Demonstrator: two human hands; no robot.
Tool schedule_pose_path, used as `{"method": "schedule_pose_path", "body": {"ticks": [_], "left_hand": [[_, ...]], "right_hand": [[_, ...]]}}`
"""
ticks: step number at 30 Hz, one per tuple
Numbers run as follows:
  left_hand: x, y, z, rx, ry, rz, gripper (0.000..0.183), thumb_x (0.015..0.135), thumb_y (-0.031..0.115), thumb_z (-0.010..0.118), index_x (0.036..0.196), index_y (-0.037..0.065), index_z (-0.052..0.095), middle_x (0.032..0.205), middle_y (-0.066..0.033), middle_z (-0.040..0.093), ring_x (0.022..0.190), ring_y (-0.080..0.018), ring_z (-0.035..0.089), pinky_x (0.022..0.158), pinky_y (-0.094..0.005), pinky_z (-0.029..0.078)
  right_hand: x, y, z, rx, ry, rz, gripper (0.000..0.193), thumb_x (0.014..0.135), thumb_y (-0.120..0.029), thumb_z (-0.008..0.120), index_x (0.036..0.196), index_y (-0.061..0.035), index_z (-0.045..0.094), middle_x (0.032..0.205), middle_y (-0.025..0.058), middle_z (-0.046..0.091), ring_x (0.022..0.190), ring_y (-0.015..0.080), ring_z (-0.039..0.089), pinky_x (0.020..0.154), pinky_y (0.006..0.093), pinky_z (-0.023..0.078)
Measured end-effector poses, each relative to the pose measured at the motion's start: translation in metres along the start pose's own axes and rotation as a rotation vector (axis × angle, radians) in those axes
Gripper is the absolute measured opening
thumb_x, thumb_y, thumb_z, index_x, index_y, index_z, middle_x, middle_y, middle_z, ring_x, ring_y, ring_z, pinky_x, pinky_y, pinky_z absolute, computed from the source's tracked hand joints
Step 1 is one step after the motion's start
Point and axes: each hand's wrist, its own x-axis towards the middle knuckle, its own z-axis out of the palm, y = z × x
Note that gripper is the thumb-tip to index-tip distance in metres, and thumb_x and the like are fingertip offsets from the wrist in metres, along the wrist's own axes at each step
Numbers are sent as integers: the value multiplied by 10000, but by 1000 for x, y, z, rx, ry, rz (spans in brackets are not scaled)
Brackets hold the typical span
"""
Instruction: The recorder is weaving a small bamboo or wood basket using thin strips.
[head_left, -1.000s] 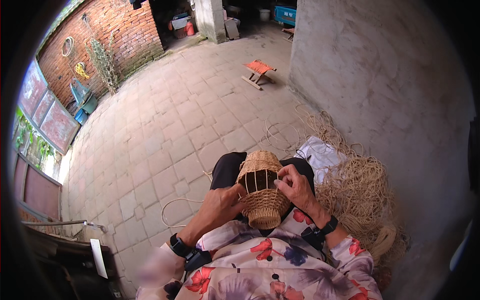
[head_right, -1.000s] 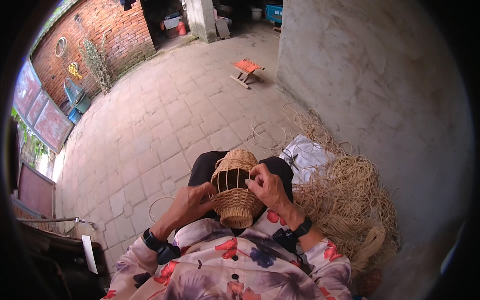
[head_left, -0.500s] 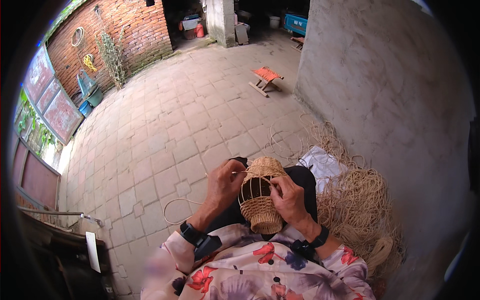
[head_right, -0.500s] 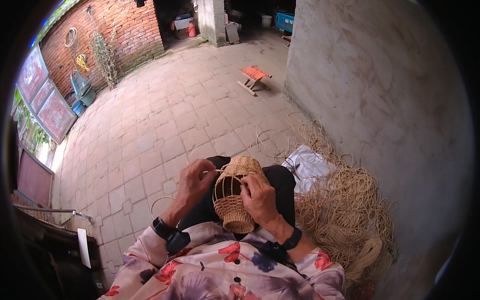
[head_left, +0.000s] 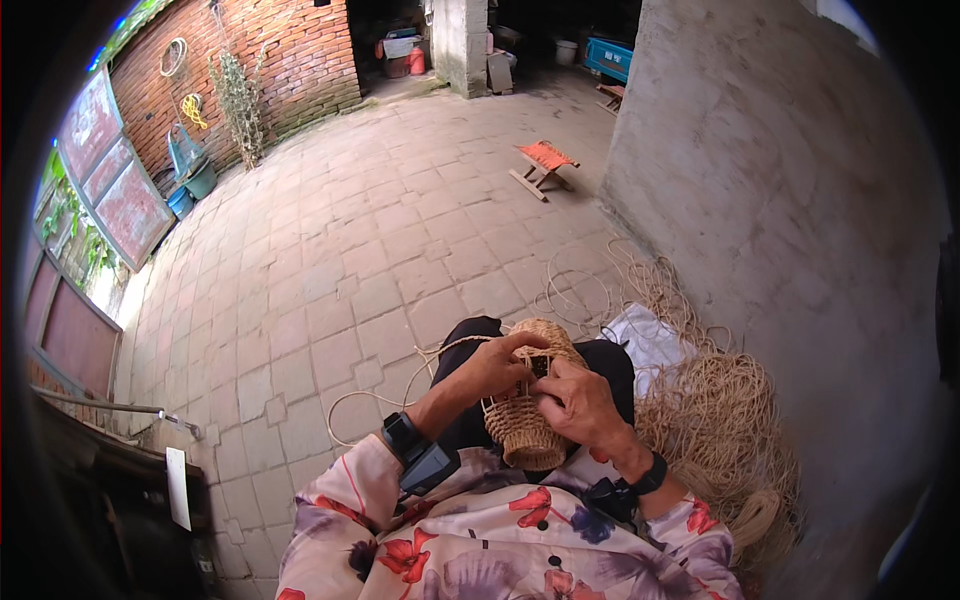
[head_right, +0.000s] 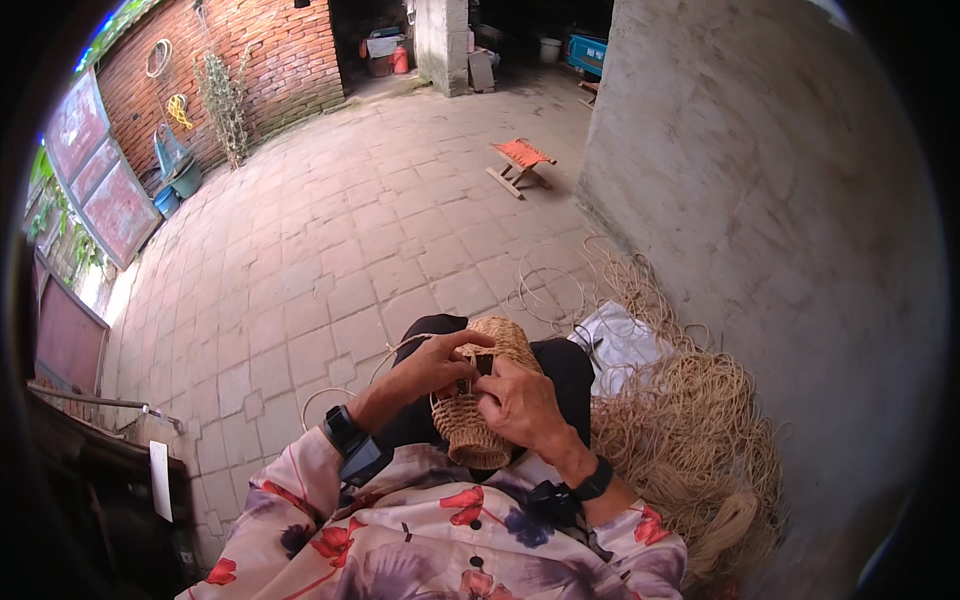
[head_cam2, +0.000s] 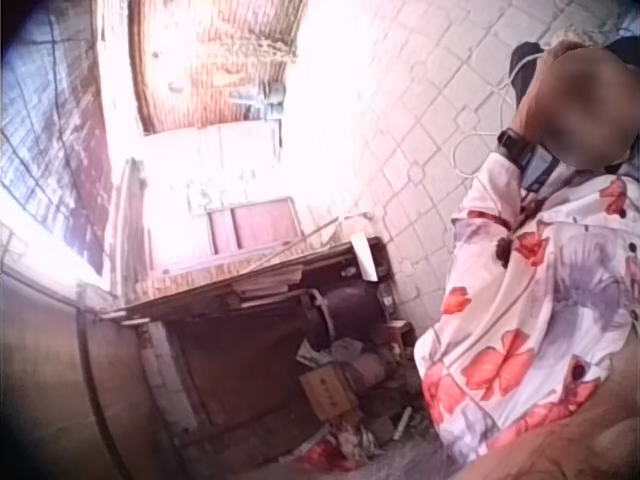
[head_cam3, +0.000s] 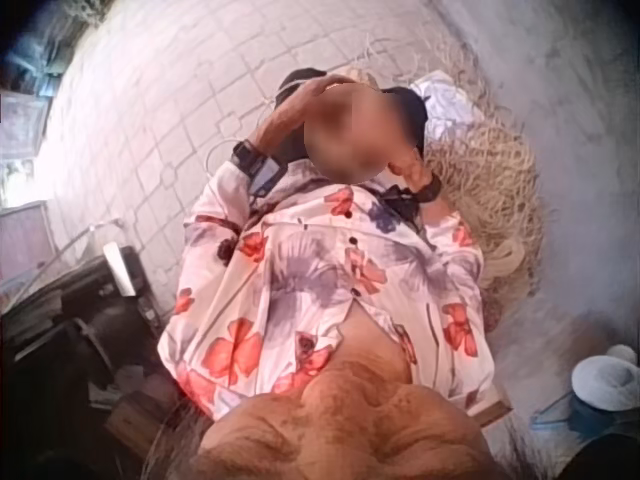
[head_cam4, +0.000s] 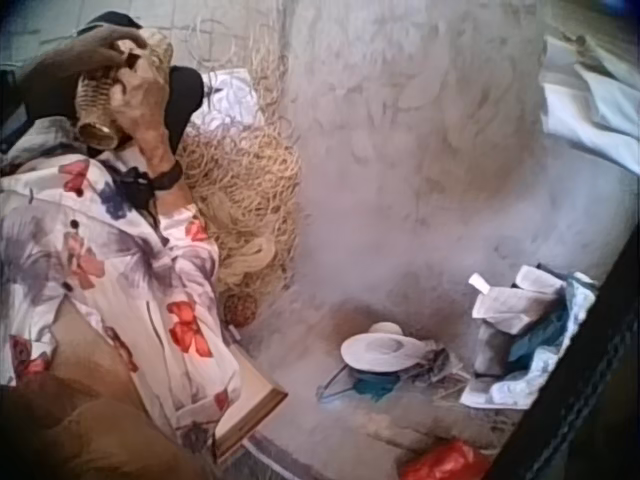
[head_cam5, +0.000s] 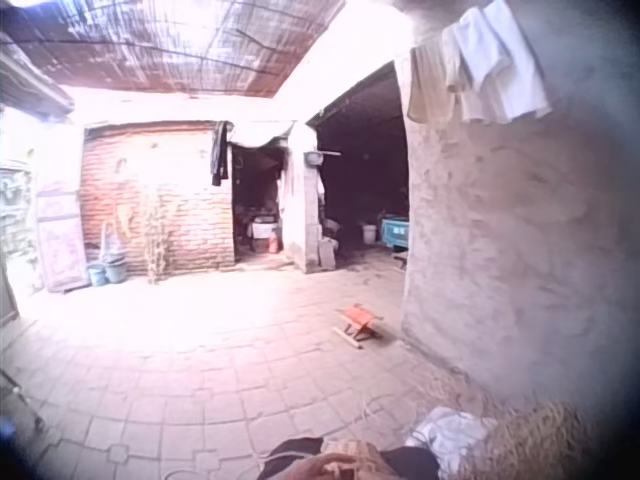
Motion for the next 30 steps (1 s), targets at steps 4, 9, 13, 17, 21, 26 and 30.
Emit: {"method": "schedule_pose_path", "body": {"ticks": [4,9,13,17,21,26,30], "left_hand": [[-11,2,3,49,27,8,483,763,72,646,1237,112,560,659,-43,600,561,-120,590,517,-289,476],[-32,-10,17,271,435,142,373,736,64,624,1107,89,586,689,-112,625,599,-226,640,561,-346,488],[-38,-21,10,425,605,66,266,728,80,612,989,28,614,684,-142,638,646,-287,651,620,-389,505],[-47,-22,2,372,554,123,160,767,144,610,784,-6,662,698,-152,653,650,-257,655,624,-371,513],[-50,-23,-2,232,497,60,191,786,172,641,802,-17,656,675,-132,653,647,-199,655,611,-356,513],[-33,-11,3,-596,144,-126,189,881,171,607,828,-6,644,757,-38,643,655,-100,621,581,-256,504],[-18,-11,16,229,264,85,146,847,166,611,842,25,647,795,-72,653,678,-167,652,591,-304,516]], "right_hand": [[1,12,6,117,80,52,143,781,-150,600,878,-94,690,761,118,618,721,323,632,637,403,500],[21,-2,4,-98,38,358,95,767,-160,618,821,-86,641,717,137,655,701,338,658,631,429,511],[16,14,16,-93,104,319,92,755,-158,619,789,-73,617,695,143,643,688,341,655,623,440,512],[-4,26,17,79,250,362,71,746,-79,596,804,-45,620,610,111,601,573,237,609,537,355,469],[-22,37,27,194,284,392,68,754,-19,575,808,-2,612,538,50,534,489,76,495,481,268,406],[-19,30,27,256,270,423,63,772,-8,560,814,-5,607,538,41,532,498,57,482,472,252,392],[-24,32,28,252,293,394,59,778,-7,562,817,-2,606,543,33,528,500,49,472,469,244,385]]}}
